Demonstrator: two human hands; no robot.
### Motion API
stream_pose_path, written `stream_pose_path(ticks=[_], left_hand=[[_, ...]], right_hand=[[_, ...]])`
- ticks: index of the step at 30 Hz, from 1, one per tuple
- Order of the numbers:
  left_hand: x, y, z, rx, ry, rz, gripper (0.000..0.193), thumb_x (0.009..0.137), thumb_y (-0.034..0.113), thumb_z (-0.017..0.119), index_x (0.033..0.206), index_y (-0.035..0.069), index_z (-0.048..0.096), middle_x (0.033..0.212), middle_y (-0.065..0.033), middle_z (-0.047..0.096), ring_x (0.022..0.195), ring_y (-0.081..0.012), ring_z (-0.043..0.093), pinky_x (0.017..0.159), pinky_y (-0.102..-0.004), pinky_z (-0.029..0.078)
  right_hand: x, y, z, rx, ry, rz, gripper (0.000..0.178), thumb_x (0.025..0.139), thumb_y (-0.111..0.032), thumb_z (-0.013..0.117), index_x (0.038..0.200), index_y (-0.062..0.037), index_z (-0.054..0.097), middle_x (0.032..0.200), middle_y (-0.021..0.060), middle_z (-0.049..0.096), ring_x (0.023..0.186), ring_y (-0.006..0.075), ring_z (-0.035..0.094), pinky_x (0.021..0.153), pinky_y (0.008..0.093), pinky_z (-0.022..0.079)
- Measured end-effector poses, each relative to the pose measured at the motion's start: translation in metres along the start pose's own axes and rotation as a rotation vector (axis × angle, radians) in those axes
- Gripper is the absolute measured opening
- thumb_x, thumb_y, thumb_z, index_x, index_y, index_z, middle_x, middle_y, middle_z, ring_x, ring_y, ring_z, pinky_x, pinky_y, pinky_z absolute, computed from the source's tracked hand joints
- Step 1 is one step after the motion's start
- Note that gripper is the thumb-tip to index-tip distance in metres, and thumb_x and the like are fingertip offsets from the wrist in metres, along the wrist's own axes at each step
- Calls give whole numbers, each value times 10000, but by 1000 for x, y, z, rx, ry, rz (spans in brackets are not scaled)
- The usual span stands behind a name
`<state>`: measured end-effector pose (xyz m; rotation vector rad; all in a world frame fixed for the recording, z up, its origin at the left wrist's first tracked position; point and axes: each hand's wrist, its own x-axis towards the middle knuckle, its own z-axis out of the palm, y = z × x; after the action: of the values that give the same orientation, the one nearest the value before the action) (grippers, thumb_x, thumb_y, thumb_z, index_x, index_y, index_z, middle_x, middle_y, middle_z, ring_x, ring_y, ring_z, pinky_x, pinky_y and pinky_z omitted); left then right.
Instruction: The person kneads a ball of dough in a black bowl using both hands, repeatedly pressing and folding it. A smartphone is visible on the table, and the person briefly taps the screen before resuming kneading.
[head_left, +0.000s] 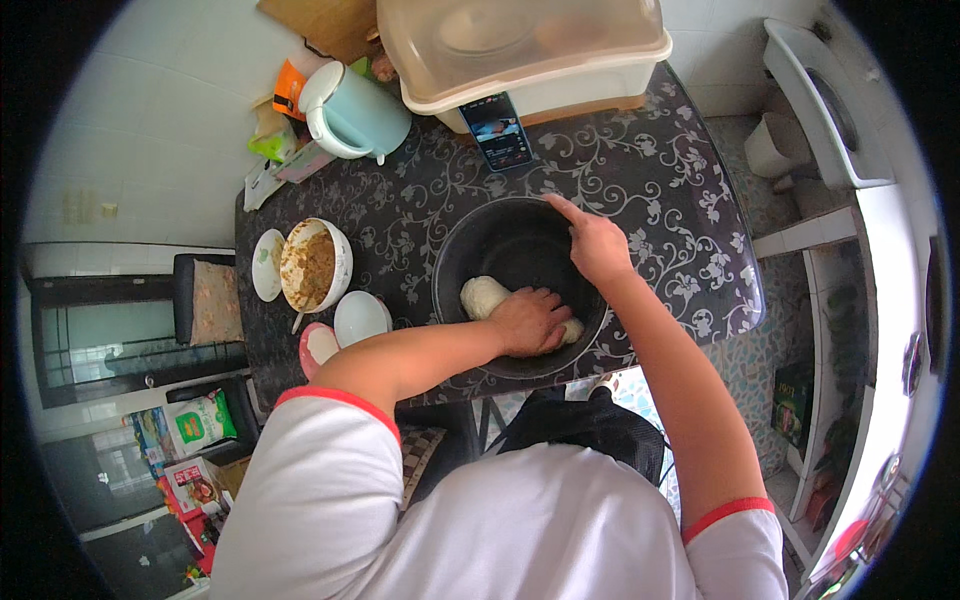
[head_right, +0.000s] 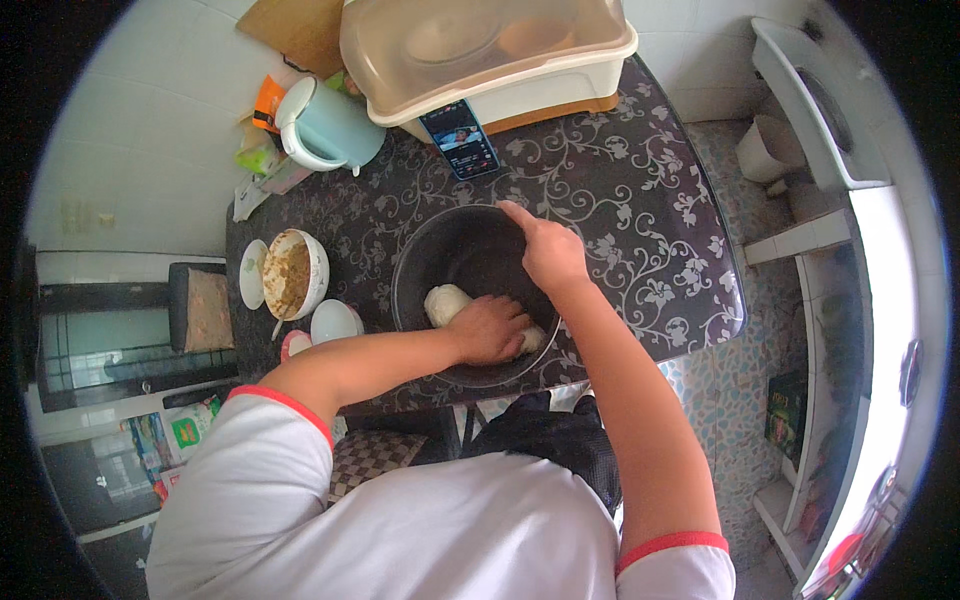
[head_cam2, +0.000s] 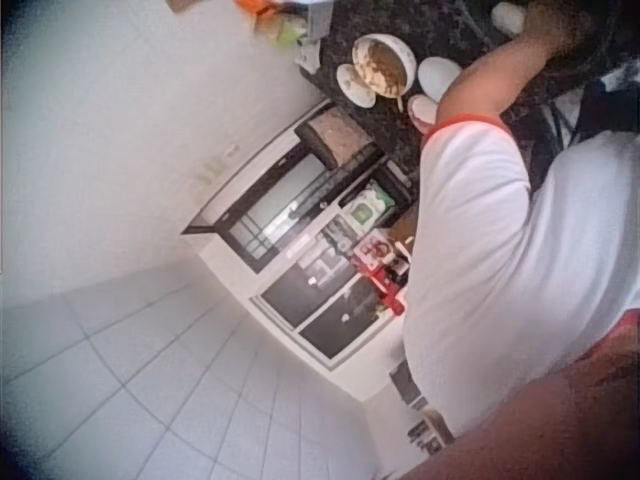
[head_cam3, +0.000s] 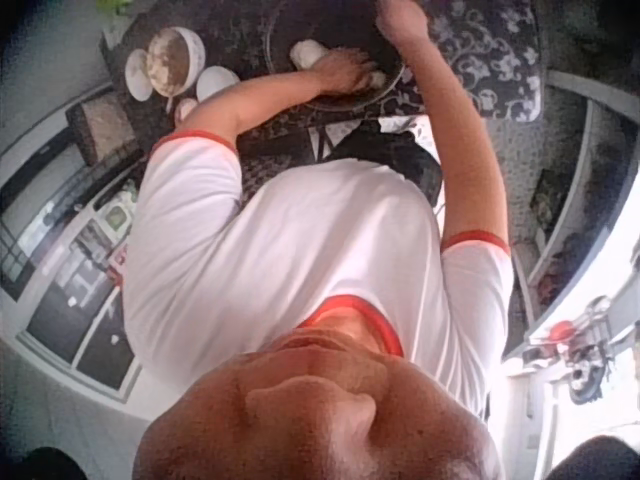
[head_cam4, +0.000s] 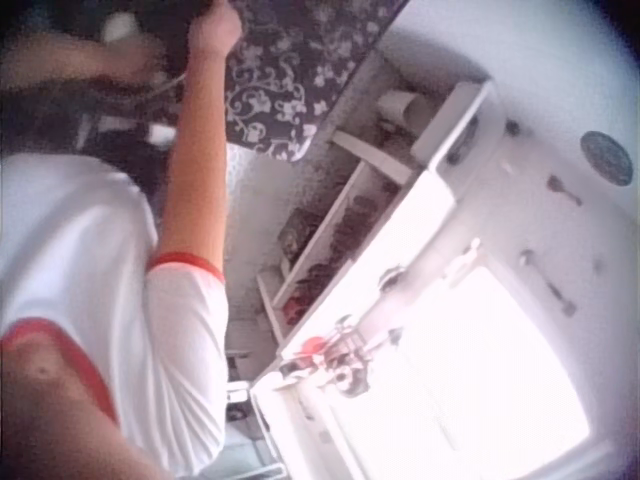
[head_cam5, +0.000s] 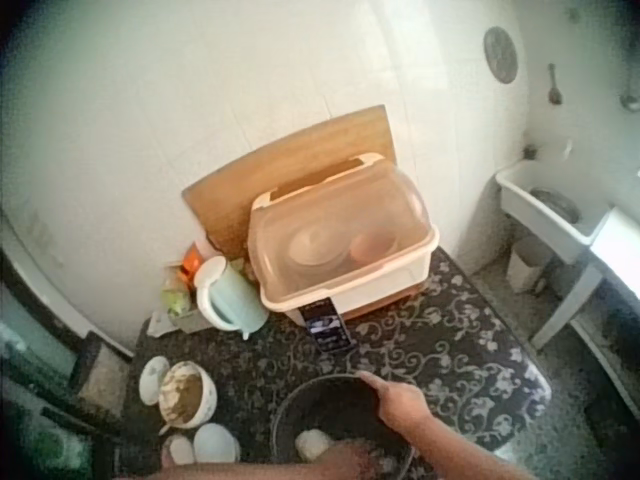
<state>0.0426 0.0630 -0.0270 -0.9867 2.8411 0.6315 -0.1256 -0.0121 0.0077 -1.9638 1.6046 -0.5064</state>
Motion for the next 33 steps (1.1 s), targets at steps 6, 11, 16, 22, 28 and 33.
stream_pose_path(ticks=[6, 11, 16, 22, 28, 33], left_hand=[[14, -16, 8, -47, 37, 77, 260, 811, 276, 562, 989, 93, 609, 929, -120, 584, 916, -303, 573, 812, -443, 455], [28, -31, 8, -134, 29, 29, 331, 794, 296, 574, 1037, 74, 604, 949, -152, 591, 922, -358, 577, 795, -473, 465], [55, -51, 20, -270, 172, -160, 346, 802, 304, 580, 1040, 53, 598, 1052, -198, 616, 960, -408, 583, 808, -491, 469], [92, -71, 22, -223, 185, -213, 312, 773, 307, 596, 936, 46, 643, 976, -220, 658, 902, -400, 622, 813, -493, 488], [104, -90, 27, -188, 199, -95, 280, 799, 325, 579, 827, 63, 675, 858, -186, 685, 820, -381, 650, 788, -486, 504], [91, -71, 10, -164, -47, -189, 289, 849, 295, 539, 873, 51, 692, 896, -172, 690, 865, -368, 650, 797, -479, 497]], right_hand=[[2, 5, 1, 27, 14, 6, 584, 862, -13, 511, 1348, -337, 477, 857, 191, 659, 810, 379, 639, 707, 483, 506], [4, 6, 1, 26, 7, -25, 606, 838, 16, 506, 1353, -302, 479, 834, 191, 656, 791, 376, 640, 699, 472, 510], [4, 5, 1, 70, 3, -23, 627, 821, 35, 500, 1352, -297, 482, 827, 188, 654, 785, 377, 638, 696, 465, 510], [3, 1, -3, 84, -14, 16, 614, 811, 33, 500, 1341, -278, 495, 870, 195, 658, 829, 386, 634, 722, 472, 506], [0, -2, -3, 209, 83, 77, 587, 810, 57, 492, 1319, -235, 525, 1073, 196, 644, 968, 400, 608, 821, 464, 491], [-21, 0, 19, 340, 262, 21, 558, 823, 57, 464, 1316, -196, 527, 1156, 181, 624, 1057, 373, 583, 876, 436, 479]])
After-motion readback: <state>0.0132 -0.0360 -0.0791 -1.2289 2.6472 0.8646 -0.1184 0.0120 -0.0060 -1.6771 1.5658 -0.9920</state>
